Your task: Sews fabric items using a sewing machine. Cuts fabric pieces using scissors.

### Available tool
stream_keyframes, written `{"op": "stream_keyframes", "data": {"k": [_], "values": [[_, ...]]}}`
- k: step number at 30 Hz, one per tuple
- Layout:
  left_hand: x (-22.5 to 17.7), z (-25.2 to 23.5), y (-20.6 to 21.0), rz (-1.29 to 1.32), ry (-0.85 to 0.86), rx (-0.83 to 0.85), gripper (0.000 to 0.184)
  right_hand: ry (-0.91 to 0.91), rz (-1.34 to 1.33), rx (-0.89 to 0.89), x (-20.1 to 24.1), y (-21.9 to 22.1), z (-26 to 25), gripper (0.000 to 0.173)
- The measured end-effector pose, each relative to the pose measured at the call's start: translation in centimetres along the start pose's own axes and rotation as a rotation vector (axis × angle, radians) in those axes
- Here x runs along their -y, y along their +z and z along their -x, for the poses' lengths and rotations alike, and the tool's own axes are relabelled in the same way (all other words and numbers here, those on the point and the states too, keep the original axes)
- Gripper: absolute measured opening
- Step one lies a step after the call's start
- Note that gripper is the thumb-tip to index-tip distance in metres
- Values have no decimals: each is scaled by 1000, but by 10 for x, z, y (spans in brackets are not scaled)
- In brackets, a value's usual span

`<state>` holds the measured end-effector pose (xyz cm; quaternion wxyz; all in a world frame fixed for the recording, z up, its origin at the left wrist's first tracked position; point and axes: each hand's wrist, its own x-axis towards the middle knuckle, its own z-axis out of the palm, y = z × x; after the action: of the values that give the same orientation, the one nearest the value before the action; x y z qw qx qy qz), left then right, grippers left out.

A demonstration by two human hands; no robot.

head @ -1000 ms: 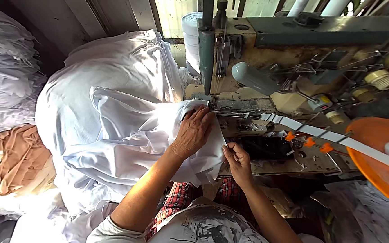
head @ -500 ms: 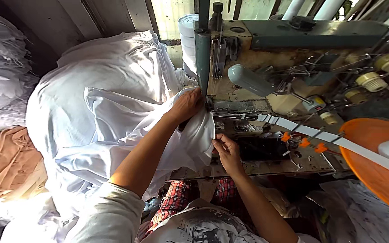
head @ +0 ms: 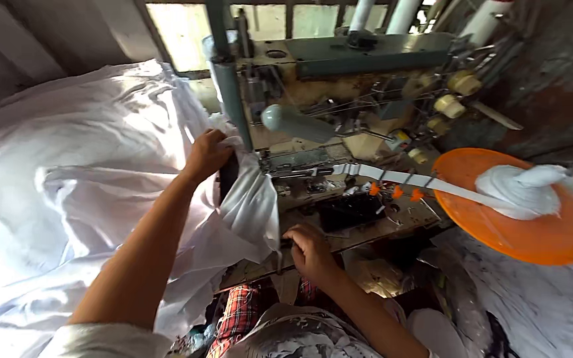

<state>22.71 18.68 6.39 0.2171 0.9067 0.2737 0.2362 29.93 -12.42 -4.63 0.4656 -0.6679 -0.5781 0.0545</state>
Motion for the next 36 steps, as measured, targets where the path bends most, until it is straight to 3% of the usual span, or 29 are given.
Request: {"op": "stream_keyframes", "data": {"k": [4, 6, 9, 12, 15, 18, 21, 23, 26, 30, 36], "values": [[-7, 31, -23, 181, 130, -13, 22, -82, 284, 106, -4, 10, 20, 28], [-26, 56, -41, 298, 164, 166, 12, -127, 396, 80, -7, 17, 23, 29], [-46, 83, -61, 71, 200, 568, 25, -162, 444, 59, -10, 20, 13, 17], [-49, 96, -62, -202, 54, 587, 35, -132, 402, 59, -12, 17, 5, 14], [-42, 102, -62, -193, -14, 482, 28, 18, 234, -42, -9, 8, 0, 18], [-34, 103, -55, -139, -100, 169, 24, 218, -86, -96, 1, -9, -13, 30], [-17, 100, -45, 90, -21, -33, 18, 170, -193, -120, 18, -22, -37, 29], [-15, 99, -38, 479, -46, -55, 11, 105, -218, -103, 28, -27, -56, 28], [-22, 104, -38, 961, -119, -37, 21, 37, -131, -89, 37, -24, -85, 26], [-34, 113, -36, 1101, -132, -73, 11, 0, 86, -60, 64, -12, -117, 24], [-51, 128, -31, 1243, -221, -103, 18, 155, 258, 19, 85, 12, -140, 26]]}}
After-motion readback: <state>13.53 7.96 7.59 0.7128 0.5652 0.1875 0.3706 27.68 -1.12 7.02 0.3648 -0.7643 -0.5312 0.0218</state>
